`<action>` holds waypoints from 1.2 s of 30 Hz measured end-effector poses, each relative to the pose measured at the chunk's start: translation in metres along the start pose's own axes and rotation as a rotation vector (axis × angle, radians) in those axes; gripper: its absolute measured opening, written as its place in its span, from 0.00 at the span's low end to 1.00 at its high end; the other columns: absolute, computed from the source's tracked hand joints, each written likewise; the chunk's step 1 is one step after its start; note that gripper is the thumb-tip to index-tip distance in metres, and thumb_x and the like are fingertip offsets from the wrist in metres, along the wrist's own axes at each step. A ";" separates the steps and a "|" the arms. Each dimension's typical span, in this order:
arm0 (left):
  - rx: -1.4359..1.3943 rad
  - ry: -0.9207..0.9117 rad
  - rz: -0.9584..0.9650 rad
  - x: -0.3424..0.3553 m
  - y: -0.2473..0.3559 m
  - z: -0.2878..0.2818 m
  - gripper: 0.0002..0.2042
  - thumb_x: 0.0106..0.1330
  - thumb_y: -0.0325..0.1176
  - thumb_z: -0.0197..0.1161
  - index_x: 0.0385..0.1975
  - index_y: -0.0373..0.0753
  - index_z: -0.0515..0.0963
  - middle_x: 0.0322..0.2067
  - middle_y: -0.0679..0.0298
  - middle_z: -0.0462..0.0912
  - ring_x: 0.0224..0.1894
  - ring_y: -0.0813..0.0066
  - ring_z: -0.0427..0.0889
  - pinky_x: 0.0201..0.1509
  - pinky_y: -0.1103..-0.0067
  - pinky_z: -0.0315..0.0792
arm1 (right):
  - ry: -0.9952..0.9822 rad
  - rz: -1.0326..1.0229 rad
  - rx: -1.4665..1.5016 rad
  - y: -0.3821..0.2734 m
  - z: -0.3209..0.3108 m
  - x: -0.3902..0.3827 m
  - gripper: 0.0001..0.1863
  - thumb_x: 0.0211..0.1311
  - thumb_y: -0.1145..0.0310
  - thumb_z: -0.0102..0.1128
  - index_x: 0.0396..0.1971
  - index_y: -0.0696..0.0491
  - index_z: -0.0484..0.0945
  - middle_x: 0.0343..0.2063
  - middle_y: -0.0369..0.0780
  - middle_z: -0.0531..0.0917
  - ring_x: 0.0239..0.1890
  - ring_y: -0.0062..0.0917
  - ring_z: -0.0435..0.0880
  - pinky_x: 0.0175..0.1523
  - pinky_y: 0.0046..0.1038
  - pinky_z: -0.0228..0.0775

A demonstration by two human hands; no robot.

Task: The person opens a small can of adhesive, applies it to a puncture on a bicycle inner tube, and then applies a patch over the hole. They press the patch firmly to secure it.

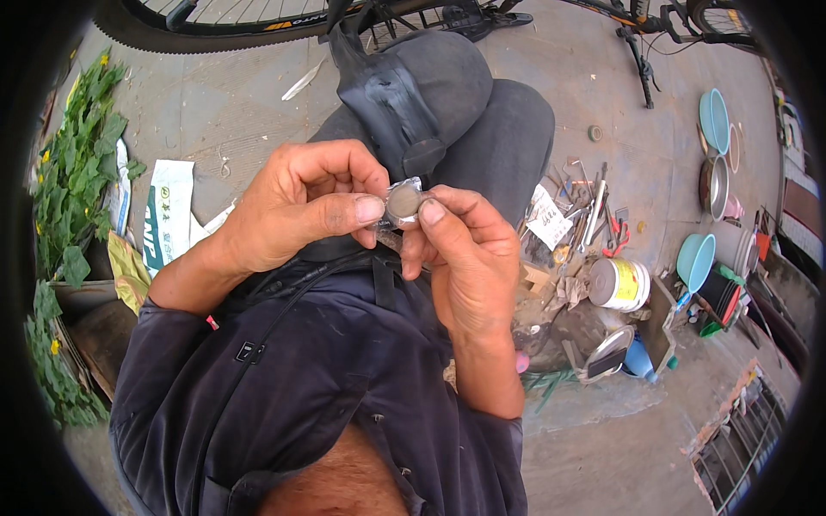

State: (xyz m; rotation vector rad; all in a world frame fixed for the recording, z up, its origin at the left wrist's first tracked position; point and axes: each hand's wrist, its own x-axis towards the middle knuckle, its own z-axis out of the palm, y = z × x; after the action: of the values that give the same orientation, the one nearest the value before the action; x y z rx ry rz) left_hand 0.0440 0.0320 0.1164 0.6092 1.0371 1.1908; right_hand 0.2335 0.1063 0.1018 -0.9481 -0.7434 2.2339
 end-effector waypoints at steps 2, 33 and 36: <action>0.034 -0.013 0.020 0.000 -0.002 0.001 0.08 0.67 0.31 0.65 0.39 0.33 0.78 0.31 0.67 0.81 0.33 0.84 0.81 0.39 0.85 0.74 | 0.017 -0.010 -0.003 0.000 0.002 -0.001 0.08 0.67 0.76 0.59 0.43 0.61 0.80 0.32 0.47 0.85 0.22 0.24 0.81 0.23 0.23 0.75; -0.010 -0.027 -0.065 0.001 -0.008 -0.009 0.03 0.64 0.26 0.62 0.34 0.33 0.77 0.30 0.67 0.79 0.29 0.84 0.78 0.35 0.85 0.73 | -0.127 0.042 -0.012 0.001 0.000 0.001 0.09 0.66 0.76 0.60 0.44 0.63 0.79 0.34 0.48 0.85 0.26 0.24 0.82 0.27 0.23 0.77; 0.005 -0.041 -0.064 0.003 -0.008 -0.010 0.03 0.64 0.25 0.62 0.34 0.34 0.78 0.29 0.68 0.79 0.29 0.85 0.78 0.35 0.85 0.73 | -0.122 0.037 -0.047 0.000 0.000 0.002 0.09 0.65 0.77 0.61 0.43 0.64 0.79 0.33 0.48 0.85 0.26 0.24 0.82 0.26 0.23 0.76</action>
State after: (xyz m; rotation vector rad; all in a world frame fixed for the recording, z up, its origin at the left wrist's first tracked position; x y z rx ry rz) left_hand 0.0390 0.0314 0.1041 0.5977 1.0177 1.1158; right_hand 0.2318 0.1077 0.1010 -0.8604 -0.8420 2.3323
